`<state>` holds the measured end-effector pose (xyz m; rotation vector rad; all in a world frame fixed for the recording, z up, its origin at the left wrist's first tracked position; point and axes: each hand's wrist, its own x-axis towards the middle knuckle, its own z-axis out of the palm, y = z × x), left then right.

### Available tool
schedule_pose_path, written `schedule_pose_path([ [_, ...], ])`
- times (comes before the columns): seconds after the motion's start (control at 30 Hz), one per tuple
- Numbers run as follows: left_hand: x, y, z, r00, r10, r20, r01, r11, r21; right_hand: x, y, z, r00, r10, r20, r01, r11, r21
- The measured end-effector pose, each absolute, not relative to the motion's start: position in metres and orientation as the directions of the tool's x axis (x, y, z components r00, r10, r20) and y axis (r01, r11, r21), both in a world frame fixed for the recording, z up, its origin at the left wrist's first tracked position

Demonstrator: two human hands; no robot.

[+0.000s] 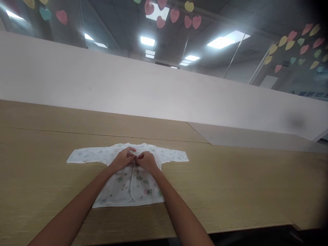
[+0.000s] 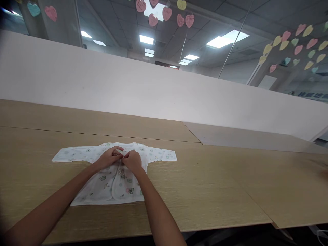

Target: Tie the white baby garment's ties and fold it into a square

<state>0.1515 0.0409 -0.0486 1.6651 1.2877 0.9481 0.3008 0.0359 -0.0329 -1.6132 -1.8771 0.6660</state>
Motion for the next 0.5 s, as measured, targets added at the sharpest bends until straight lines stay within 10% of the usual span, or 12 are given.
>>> schedule_pose_path([
  [0.5,0.1483,0.046,-0.0513,0.215,0.977,0.017,0.247,-0.071,0.966,0.3015,0.0352,-0.0297,-0.102,0.995,-0.018,0.514,0.037,-0.857],
])
